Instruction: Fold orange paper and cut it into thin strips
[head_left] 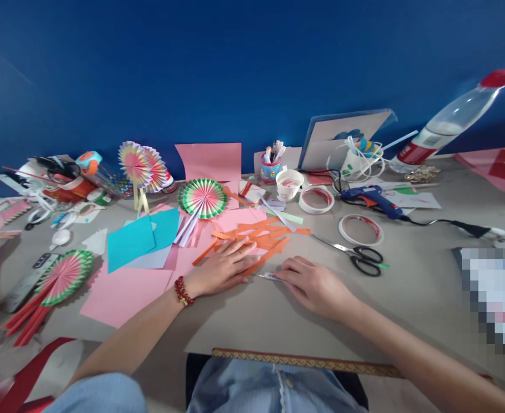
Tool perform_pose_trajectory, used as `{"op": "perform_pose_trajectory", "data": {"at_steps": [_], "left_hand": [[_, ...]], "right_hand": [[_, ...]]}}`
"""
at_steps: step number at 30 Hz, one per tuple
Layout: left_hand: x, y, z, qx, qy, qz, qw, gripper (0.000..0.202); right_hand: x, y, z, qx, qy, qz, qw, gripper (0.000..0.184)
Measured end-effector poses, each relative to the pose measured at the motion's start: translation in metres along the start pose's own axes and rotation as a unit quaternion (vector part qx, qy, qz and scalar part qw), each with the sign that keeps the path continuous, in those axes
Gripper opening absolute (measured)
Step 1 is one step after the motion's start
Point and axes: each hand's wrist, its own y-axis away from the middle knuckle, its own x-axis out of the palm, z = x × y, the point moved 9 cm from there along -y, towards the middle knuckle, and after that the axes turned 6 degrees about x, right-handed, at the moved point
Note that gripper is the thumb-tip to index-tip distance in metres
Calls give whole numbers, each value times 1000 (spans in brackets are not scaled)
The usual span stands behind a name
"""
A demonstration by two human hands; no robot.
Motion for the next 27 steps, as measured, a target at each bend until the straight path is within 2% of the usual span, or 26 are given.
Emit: {"op": "perform_pose_trajectory", "data": {"at_steps": [6,10,16,27], "left_hand": [[-14,4,-3,21,7,10,1000,56],[-7,7,-5,21,7,30,999,59],[4,9,-1,26,16,28,999,59],[3,9,-3,37,8,24,999,59]], "right_hand": [[1,2,-1,-2,0,3,1000,32],[2,3,-2,5,9,10,1000,32],[2,-1,3,-2,24,17,1000,32],[2,-5,7,-7,13,21,1000,32]]}}
